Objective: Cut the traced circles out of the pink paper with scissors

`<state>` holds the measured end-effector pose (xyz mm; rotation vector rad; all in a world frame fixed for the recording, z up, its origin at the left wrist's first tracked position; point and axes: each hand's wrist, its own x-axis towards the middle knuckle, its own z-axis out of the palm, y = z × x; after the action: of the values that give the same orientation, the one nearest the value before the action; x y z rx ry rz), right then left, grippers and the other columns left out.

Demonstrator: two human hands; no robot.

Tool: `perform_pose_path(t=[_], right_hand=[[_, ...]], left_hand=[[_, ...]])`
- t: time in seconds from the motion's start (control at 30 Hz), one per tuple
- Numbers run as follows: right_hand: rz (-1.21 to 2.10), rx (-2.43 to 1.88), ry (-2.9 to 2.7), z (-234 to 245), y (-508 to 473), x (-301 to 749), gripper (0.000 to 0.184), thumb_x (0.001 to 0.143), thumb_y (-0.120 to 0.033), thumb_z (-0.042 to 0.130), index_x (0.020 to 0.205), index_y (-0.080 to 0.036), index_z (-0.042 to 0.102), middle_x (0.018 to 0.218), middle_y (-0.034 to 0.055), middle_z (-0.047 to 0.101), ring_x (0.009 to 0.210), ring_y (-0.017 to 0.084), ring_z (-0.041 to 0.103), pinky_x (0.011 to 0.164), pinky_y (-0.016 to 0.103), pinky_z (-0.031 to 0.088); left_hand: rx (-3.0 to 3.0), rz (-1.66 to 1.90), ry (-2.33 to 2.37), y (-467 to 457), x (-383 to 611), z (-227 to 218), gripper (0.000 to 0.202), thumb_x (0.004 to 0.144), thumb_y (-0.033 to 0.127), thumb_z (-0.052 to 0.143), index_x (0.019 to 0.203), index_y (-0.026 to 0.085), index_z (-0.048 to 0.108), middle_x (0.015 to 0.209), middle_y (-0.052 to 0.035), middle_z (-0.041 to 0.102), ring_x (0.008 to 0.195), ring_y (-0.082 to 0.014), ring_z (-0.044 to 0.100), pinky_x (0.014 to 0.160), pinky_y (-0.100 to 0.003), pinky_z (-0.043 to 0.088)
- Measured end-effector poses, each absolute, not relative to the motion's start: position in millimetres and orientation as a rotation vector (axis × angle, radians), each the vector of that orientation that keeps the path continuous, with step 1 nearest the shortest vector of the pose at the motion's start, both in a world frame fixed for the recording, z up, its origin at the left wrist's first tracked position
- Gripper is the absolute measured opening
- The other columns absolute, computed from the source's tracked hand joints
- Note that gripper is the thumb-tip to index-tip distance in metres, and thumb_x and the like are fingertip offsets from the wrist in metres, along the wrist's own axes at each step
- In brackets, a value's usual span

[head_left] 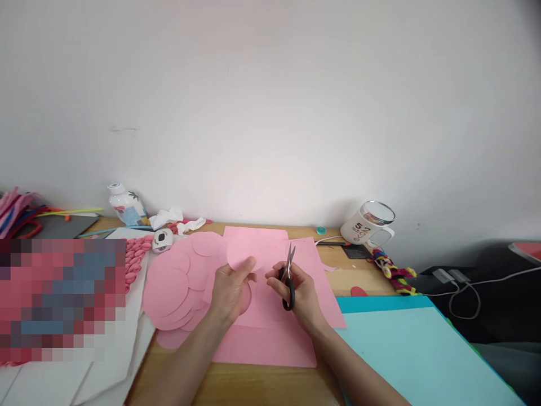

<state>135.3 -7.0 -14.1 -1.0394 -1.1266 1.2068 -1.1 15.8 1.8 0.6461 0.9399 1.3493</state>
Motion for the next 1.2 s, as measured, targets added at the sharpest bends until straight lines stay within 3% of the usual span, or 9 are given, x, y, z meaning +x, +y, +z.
perform_pose_path(t=[0.2,0.47,0.57,0.7,0.87,1.07,1.2], right_hand=[[1.066,-1.105,-1.137,-9,-9,137,0.019,0.069,-0.025,0.068,0.069,-0.019,0.05,0.06,-0.0043,0.05,0.053,0.01,0.042,0.05,0.022,0.033],[0.936,-1.135,-1.088,-7,-9,140,0.014,0.075,-0.029,0.061,0.077,-0.02,0.05,0.067,-0.0015,0.05,0.059,0.013,0.046,0.054,0.024,0.037],[1.036,-1.123,-1.15,-8,-8,140,0.019,0.073,-0.034,0.064,0.077,-0.02,0.052,0.062,-0.0024,0.047,0.057,0.013,0.044,0.054,0.025,0.036],[1.262,-0.981,-1.298,-8,-7,140,0.023,0.072,-0.038,0.066,0.071,-0.018,0.054,0.062,-0.0009,0.051,0.058,0.013,0.045,0.059,0.026,0.037],[1.41,-0.876,-1.364,-7,-8,140,0.029,0.069,-0.041,0.069,0.078,-0.017,0.056,0.069,0.0003,0.055,0.061,0.013,0.047,0.063,0.027,0.038],[1.429,-0.877,-1.372,-8,-10,140,0.032,0.068,-0.043,0.068,0.072,-0.017,0.05,0.067,-0.0011,0.049,0.062,0.012,0.043,0.059,0.025,0.036],[1.433,-0.857,-1.379,-6,-11,141,0.028,0.073,-0.04,0.065,0.081,-0.018,0.05,0.069,-0.0002,0.051,0.064,0.013,0.045,0.059,0.025,0.036]], left_hand=[[0.973,1.14,1.051,7,3,1,0.021,0.061,0.03,0.071,0.053,0.012,0.066,0.055,-0.0037,0.061,0.056,-0.0129,0.051,0.058,-0.026,0.043],[1.085,1.029,1.15,6,4,2,0.018,0.064,0.029,0.068,0.063,0.011,0.067,0.048,-0.0031,0.059,0.046,-0.0132,0.052,0.046,-0.025,0.042],[1.082,1.047,1.031,5,4,6,0.022,0.069,0.032,0.064,0.069,0.01,0.067,0.05,-0.0043,0.061,0.046,-0.0148,0.054,0.047,-0.027,0.045],[1.028,1.132,0.994,6,3,7,0.022,0.069,0.032,0.066,0.062,0.011,0.064,0.051,-0.0039,0.061,0.046,-0.0137,0.053,0.045,-0.026,0.043],[0.962,1.19,0.999,8,1,6,0.023,0.068,0.031,0.067,0.056,0.012,0.061,0.045,-0.0009,0.056,0.042,-0.0117,0.05,0.04,-0.023,0.039],[0.934,1.179,1.039,6,2,11,0.024,0.065,0.034,0.068,0.059,0.011,0.065,0.045,-0.0041,0.06,0.044,-0.0158,0.055,0.048,-0.028,0.046],[0.949,1.175,1.05,6,3,10,0.024,0.065,0.034,0.068,0.056,0.012,0.065,0.044,-0.0032,0.059,0.042,-0.015,0.053,0.046,-0.028,0.045]])
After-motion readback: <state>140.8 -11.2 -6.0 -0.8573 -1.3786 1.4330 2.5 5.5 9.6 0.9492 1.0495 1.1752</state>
